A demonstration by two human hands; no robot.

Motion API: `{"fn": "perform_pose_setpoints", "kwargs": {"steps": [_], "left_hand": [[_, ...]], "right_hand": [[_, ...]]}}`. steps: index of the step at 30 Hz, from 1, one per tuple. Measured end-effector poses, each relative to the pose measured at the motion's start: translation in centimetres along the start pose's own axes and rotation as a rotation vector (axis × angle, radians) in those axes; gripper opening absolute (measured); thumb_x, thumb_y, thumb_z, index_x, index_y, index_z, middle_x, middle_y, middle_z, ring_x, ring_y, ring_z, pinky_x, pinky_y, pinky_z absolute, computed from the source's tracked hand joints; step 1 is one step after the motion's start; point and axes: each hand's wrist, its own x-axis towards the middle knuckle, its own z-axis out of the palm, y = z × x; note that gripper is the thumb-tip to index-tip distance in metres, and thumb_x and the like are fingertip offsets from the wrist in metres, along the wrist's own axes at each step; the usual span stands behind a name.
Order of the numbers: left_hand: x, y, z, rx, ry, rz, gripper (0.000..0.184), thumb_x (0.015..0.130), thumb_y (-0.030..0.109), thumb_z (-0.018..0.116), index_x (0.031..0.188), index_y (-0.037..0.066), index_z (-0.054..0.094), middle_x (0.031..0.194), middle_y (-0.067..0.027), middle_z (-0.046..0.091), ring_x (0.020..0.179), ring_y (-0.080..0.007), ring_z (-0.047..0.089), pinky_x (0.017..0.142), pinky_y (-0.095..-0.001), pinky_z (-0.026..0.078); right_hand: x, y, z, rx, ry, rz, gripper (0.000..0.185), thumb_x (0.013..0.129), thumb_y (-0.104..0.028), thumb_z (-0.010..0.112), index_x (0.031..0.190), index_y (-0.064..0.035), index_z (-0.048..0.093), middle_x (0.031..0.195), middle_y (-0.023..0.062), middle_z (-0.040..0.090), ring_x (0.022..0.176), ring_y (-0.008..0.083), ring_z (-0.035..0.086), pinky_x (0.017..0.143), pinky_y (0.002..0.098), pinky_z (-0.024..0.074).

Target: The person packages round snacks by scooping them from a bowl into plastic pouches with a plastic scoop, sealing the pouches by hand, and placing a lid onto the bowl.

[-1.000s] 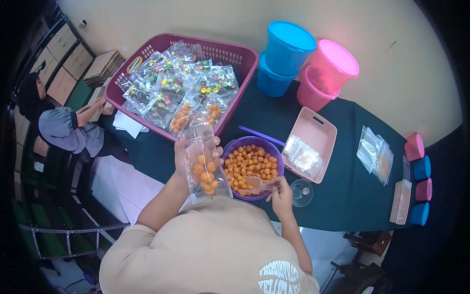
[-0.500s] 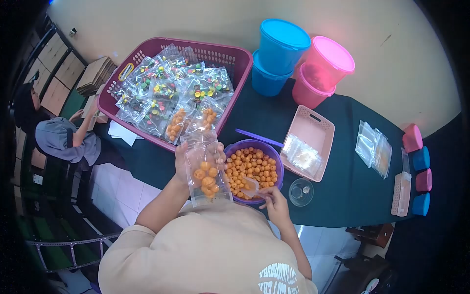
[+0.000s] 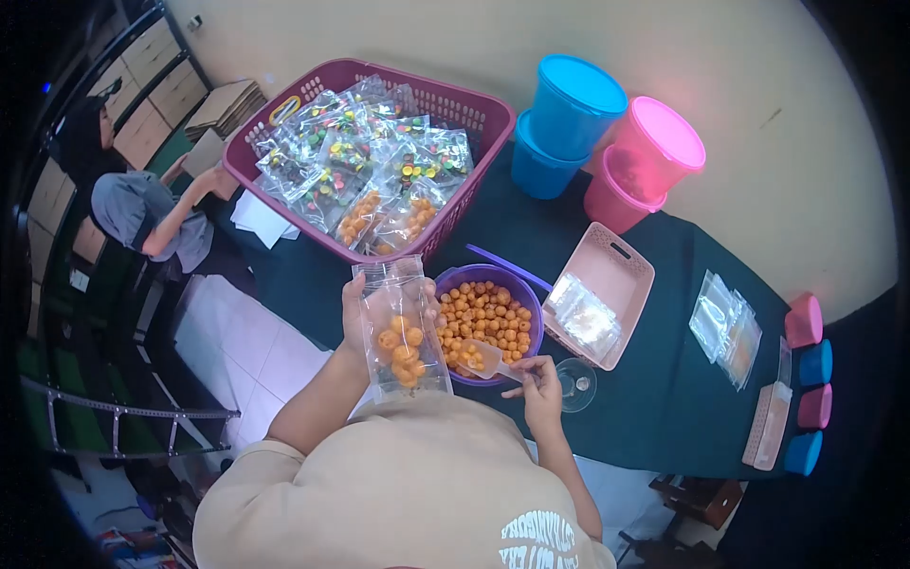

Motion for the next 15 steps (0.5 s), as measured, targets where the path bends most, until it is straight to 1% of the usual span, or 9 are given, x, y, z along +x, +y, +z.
{"fn": "perform_pose_setpoints", "kwargs": {"steps": [2, 4, 6, 10, 12, 13, 15], "left_hand": [[-0.5, -0.5, 0.3, 0.007, 0.011, 0.026, 0.071, 0.084, 0.064, 0.042, 0.127, 0.009, 0.045, 0.112, -0.0156, 0.056, 0.094, -0.0291, 0.061, 0.080, -0.0411, 0.053], [-1.1, -0.8, 0.6, 0.016, 0.024, 0.047, 0.070, 0.084, 0.064, 0.042, 0.127, 0.009, 0.045, 0.112, -0.0158, 0.056, 0.094, -0.0292, 0.061, 0.080, -0.0411, 0.053], [-1.5, -1.0, 1.0, 0.066, 0.049, 0.071, 0.068, 0.085, 0.063, 0.041, 0.126, 0.009, 0.045, 0.111, -0.0159, 0.056, 0.094, -0.0289, 0.061, 0.079, -0.0404, 0.053], [-2.0, -1.0, 1.7, 0.069, 0.050, 0.087, 0.066, 0.085, 0.062, 0.040, 0.124, 0.009, 0.046, 0.110, -0.0157, 0.056, 0.093, -0.0282, 0.062, 0.079, -0.0397, 0.053], [-2.1, -0.8, 2.3, 0.136, 0.125, 0.072, 0.066, 0.084, 0.063, 0.043, 0.125, 0.013, 0.046, 0.106, -0.0141, 0.055, 0.087, -0.0247, 0.060, 0.082, -0.0379, 0.049], [-1.9, -0.8, 2.2, 0.140, 0.124, 0.068, 0.066, 0.084, 0.063, 0.043, 0.125, 0.013, 0.046, 0.106, -0.0141, 0.055, 0.087, -0.0247, 0.060, 0.082, -0.0379, 0.049], [-1.5, -0.9, 1.8, 0.234, -0.011, 0.151, 0.060, 0.082, 0.051, 0.060, 0.123, 0.011, 0.046, 0.103, -0.0115, 0.057, 0.085, -0.0230, 0.060, 0.079, -0.0352, 0.050]], "right_hand": [[0.2, -0.1, -0.6, 0.018, -0.001, 0.001, 0.011, 0.094, 0.003, 0.042, 0.102, -0.0025, 0.045, 0.103, 0.0128, 0.054, 0.094, 0.0174, 0.059, 0.063, 0.0290, 0.0607], [0.3, -0.5, -0.9, 0.028, 0.047, 0.009, 0.012, 0.094, 0.002, 0.042, 0.103, -0.0036, 0.045, 0.103, 0.0119, 0.053, 0.096, 0.0170, 0.058, 0.063, 0.0298, 0.0606], [0.5, -0.5, -1.3, 0.051, 0.038, -0.006, 0.012, 0.094, 0.002, 0.043, 0.103, -0.0040, 0.045, 0.104, 0.0115, 0.053, 0.097, 0.0169, 0.057, 0.064, 0.0301, 0.0604], [0.8, -0.5, -1.9, 0.140, 0.041, -0.025, 0.010, 0.095, 0.000, 0.044, 0.104, -0.0048, 0.044, 0.103, 0.0105, 0.053, 0.099, 0.0167, 0.056, 0.063, 0.0312, 0.0600], [1.0, -0.4, -2.0, 0.166, 0.061, -0.020, 0.010, 0.095, -0.001, 0.044, 0.104, -0.0051, 0.044, 0.102, 0.0103, 0.053, 0.098, 0.0162, 0.056, 0.062, 0.0306, 0.0599], [1.1, -0.4, -2.1, 0.190, 0.083, -0.014, 0.010, 0.095, -0.002, 0.045, 0.105, -0.0054, 0.044, 0.102, 0.0100, 0.052, 0.096, 0.0157, 0.056, 0.061, 0.0300, 0.0598], [1.2, -0.7, -2.1, 0.200, 0.117, -0.042, 0.012, 0.095, -0.002, 0.044, 0.106, -0.0057, 0.043, 0.100, 0.0099, 0.052, 0.095, 0.0152, 0.056, 0.060, 0.0293, 0.0597]]}}
